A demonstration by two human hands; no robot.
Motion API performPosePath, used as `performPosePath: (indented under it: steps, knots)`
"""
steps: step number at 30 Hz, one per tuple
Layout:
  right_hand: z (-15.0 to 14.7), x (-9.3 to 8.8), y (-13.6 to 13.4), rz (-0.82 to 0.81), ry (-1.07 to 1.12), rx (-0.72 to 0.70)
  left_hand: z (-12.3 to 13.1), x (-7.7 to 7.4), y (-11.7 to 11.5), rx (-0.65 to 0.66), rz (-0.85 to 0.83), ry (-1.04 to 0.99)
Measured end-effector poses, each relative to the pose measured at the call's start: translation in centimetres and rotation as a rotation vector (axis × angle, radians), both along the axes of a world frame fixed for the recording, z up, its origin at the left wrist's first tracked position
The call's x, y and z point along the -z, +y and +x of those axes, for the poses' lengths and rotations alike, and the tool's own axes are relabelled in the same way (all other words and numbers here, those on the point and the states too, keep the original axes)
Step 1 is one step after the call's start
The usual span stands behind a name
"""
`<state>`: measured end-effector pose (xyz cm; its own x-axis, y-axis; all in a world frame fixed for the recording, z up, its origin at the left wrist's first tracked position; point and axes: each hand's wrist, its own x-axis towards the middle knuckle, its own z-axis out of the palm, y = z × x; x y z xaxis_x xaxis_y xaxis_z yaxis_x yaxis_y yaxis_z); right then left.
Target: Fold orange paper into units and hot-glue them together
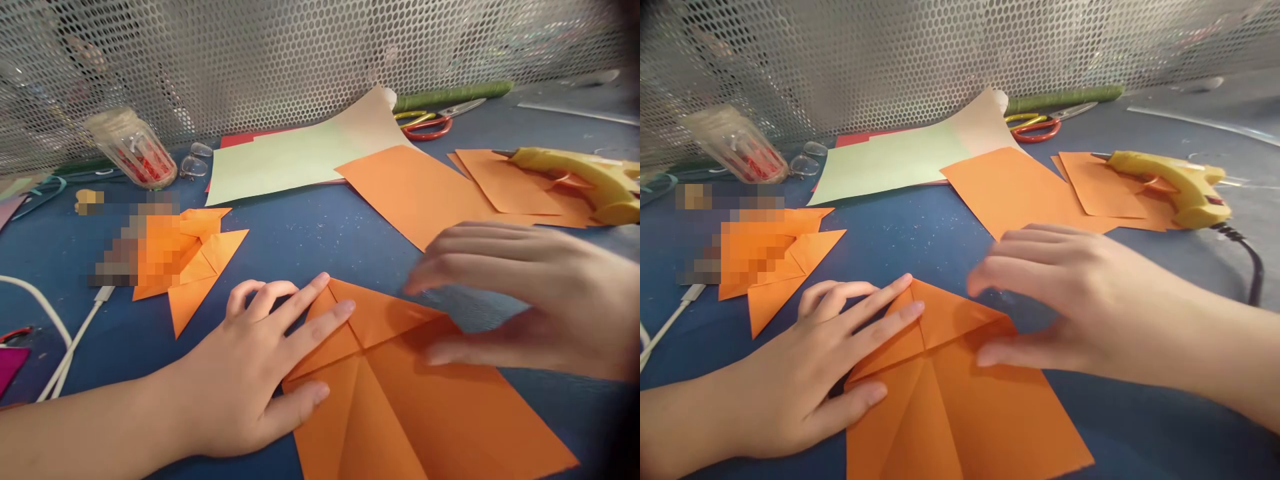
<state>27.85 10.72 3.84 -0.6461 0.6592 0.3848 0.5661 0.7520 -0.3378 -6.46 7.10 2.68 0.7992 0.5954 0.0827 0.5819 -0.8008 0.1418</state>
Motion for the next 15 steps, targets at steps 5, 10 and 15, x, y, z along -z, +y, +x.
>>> performPosePath:
  steps: [5,10,15]
  knots:
    - [-1.5,1.4,-0.3,-0.039,-0.04,-0.095,0.0,0.0,0.1,-0.03,-0.025,-0.055]
    - [-1.7,1.3,-1.2,-0.182,0.082,0.056,-0.1,-0.2,0.3,-0.035,-0.07,-0.174]
    - [-2.6,1.0,-1.4,-0.295,0.198,0.266,0.0,-0.4,0.8,-0.044,-0.104,-0.331]
